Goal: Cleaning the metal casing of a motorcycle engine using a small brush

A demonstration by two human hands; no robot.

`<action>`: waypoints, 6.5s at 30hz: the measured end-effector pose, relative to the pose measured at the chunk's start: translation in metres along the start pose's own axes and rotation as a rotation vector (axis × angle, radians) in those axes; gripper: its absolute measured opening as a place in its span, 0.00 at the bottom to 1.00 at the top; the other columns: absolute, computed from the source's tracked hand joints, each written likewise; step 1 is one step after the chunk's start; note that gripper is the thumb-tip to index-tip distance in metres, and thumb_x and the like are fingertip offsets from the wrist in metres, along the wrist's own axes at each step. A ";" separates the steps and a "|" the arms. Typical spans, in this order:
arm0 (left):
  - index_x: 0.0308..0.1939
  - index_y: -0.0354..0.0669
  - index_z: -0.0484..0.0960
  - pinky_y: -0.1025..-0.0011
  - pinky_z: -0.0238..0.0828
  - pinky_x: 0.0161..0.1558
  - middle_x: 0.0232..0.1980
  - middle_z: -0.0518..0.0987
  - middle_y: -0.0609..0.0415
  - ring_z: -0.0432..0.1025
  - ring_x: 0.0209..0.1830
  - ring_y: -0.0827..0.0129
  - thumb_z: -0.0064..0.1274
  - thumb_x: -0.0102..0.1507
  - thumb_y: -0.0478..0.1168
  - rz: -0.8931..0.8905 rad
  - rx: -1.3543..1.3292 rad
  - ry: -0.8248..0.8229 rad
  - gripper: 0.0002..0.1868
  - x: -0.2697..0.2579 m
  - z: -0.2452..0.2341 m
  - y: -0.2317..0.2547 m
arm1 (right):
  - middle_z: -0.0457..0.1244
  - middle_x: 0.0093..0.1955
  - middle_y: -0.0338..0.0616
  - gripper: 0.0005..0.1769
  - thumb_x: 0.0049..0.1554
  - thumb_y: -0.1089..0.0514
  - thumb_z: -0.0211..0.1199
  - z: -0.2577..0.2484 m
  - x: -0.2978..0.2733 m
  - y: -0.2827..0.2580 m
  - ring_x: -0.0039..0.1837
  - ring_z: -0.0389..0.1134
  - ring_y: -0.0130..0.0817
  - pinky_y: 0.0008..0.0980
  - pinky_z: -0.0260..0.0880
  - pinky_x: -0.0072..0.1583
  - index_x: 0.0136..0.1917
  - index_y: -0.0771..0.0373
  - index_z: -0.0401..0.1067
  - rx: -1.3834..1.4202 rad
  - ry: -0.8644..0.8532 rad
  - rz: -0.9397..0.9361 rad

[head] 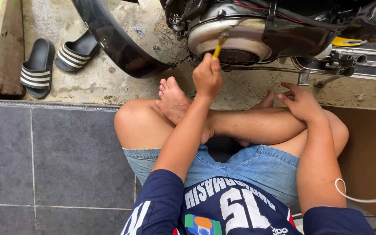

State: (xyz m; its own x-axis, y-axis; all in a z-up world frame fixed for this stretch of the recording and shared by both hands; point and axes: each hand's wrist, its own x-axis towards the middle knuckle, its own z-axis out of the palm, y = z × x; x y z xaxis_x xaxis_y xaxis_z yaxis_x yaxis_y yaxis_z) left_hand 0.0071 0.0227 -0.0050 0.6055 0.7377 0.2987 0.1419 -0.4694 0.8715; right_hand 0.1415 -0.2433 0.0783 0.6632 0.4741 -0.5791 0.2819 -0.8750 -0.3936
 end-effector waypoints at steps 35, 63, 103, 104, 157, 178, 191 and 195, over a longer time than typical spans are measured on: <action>0.36 0.48 0.67 0.65 0.56 0.21 0.32 0.66 0.58 0.65 0.27 0.63 0.32 0.76 0.60 0.756 0.647 -0.179 0.24 0.098 -0.127 -0.006 | 0.68 0.63 0.54 0.35 0.62 0.46 0.57 -0.004 -0.003 -0.002 0.67 0.67 0.47 0.41 0.60 0.66 0.80 0.53 0.62 0.065 -0.010 -0.024; 0.34 0.45 0.67 0.71 0.52 0.19 0.30 0.66 0.59 0.57 0.22 0.71 0.30 0.77 0.58 0.645 0.648 -0.066 0.25 0.081 -0.136 -0.053 | 0.67 0.65 0.52 0.36 0.61 0.48 0.56 -0.004 -0.006 -0.003 0.66 0.67 0.46 0.41 0.61 0.66 0.81 0.54 0.60 0.106 -0.044 -0.024; 0.35 0.48 0.67 0.67 0.54 0.15 0.30 0.68 0.60 0.63 0.23 0.67 0.32 0.75 0.58 0.557 0.588 -0.136 0.23 0.063 -0.110 -0.015 | 0.68 0.63 0.51 0.35 0.61 0.48 0.57 -0.002 -0.003 0.003 0.67 0.67 0.47 0.40 0.60 0.67 0.80 0.55 0.62 0.102 -0.023 -0.077; 0.36 0.47 0.68 0.68 0.54 0.15 0.30 0.70 0.61 0.65 0.24 0.67 0.32 0.75 0.57 0.567 0.569 -0.150 0.22 0.062 -0.104 -0.008 | 0.68 0.64 0.52 0.35 0.61 0.48 0.57 -0.003 -0.003 0.003 0.67 0.67 0.47 0.40 0.60 0.67 0.80 0.55 0.62 0.098 -0.016 -0.073; 0.34 0.46 0.67 0.66 0.55 0.19 0.30 0.68 0.58 0.64 0.24 0.66 0.31 0.76 0.57 0.529 0.524 -0.104 0.24 0.055 -0.107 -0.010 | 0.68 0.63 0.51 0.34 0.61 0.50 0.57 0.002 -0.005 0.009 0.66 0.68 0.43 0.40 0.62 0.66 0.79 0.58 0.62 0.097 -0.012 -0.135; 0.33 0.46 0.64 0.68 0.49 0.18 0.28 0.64 0.60 0.60 0.22 0.68 0.29 0.76 0.57 0.525 0.561 -0.060 0.24 0.056 -0.113 0.008 | 0.69 0.61 0.52 0.34 0.61 0.49 0.58 0.000 -0.003 0.005 0.65 0.68 0.45 0.41 0.62 0.65 0.79 0.58 0.62 0.080 -0.025 -0.150; 0.34 0.46 0.64 0.66 0.50 0.17 0.28 0.64 0.59 0.60 0.21 0.66 0.30 0.76 0.57 0.508 0.564 -0.096 0.24 0.049 -0.111 -0.009 | 0.68 0.63 0.51 0.35 0.61 0.48 0.57 0.000 -0.004 0.007 0.66 0.68 0.43 0.40 0.61 0.65 0.79 0.57 0.62 0.086 -0.023 -0.123; 0.33 0.46 0.64 0.66 0.50 0.19 0.28 0.65 0.58 0.62 0.22 0.65 0.29 0.76 0.58 0.509 0.565 -0.075 0.25 0.053 -0.114 0.005 | 0.68 0.62 0.52 0.35 0.61 0.48 0.57 0.002 -0.004 0.008 0.65 0.68 0.45 0.42 0.62 0.65 0.79 0.58 0.62 0.069 -0.029 -0.146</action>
State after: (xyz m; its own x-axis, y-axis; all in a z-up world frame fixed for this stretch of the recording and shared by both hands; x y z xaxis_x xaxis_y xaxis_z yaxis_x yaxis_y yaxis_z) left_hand -0.0490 0.1147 0.0591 0.7524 0.3383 0.5652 0.1979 -0.9345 0.2959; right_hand 0.1400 -0.2519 0.0760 0.5981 0.5989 -0.5325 0.3245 -0.7885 -0.5224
